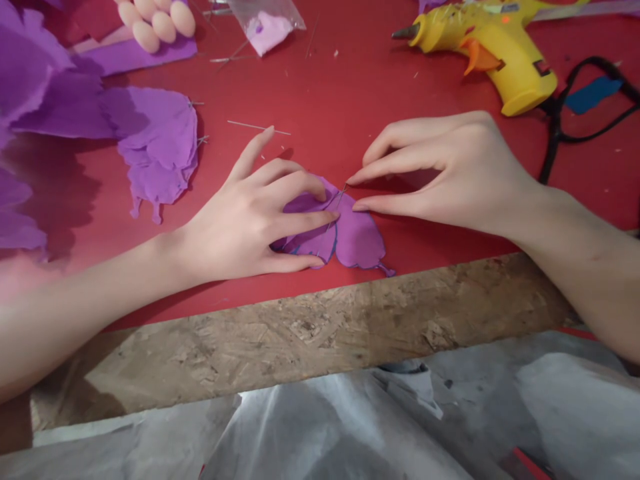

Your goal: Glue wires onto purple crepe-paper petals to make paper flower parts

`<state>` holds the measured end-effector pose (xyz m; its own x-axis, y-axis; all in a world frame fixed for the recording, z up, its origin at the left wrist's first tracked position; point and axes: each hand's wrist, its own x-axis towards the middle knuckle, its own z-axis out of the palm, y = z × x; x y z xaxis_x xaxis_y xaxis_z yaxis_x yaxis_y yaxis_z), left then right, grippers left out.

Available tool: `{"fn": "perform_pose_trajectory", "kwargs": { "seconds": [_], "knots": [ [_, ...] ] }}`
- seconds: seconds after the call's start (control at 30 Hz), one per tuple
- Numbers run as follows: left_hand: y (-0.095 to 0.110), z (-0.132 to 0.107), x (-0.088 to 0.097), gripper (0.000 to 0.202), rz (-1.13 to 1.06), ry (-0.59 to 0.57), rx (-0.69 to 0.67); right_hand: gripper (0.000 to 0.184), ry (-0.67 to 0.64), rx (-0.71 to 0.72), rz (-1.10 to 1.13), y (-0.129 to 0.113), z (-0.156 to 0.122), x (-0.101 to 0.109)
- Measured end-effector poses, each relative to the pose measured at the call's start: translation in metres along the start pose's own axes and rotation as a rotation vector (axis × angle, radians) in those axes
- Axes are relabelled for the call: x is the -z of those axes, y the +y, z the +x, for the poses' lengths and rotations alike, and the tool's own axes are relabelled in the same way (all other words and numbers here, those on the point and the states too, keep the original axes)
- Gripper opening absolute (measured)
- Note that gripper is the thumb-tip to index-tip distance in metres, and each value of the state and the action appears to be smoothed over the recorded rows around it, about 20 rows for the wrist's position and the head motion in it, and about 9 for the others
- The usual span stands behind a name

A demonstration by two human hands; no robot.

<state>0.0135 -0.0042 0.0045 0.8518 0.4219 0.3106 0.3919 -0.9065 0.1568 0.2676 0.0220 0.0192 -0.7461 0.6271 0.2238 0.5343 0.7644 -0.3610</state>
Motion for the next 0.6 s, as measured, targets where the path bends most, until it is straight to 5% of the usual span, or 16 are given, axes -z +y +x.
{"fn": "perform_pose_trajectory", "kwargs": {
  "seconds": [0.17,0.33,0.6],
  "knots": [
    [-0.0002,0.0002,0.0,0.045,-0.066,-0.074,0.054,0.024,-0.025,0.013,-0.051,-0.0029,-0.0009,0.0019],
    [-0.0004,-0.0001,-0.0001,0.041,-0.018,-0.003,0.003,0.024,-0.082,-0.054,-0.081,-0.0054,-0.0017,0.0014],
    [-0.0012,0.0002,-0.001,0.041,0.017,0.008,-0.017,0.022,-0.094,-0.111,0.117,-0.0057,0.0008,0.0015]
  ]
}}
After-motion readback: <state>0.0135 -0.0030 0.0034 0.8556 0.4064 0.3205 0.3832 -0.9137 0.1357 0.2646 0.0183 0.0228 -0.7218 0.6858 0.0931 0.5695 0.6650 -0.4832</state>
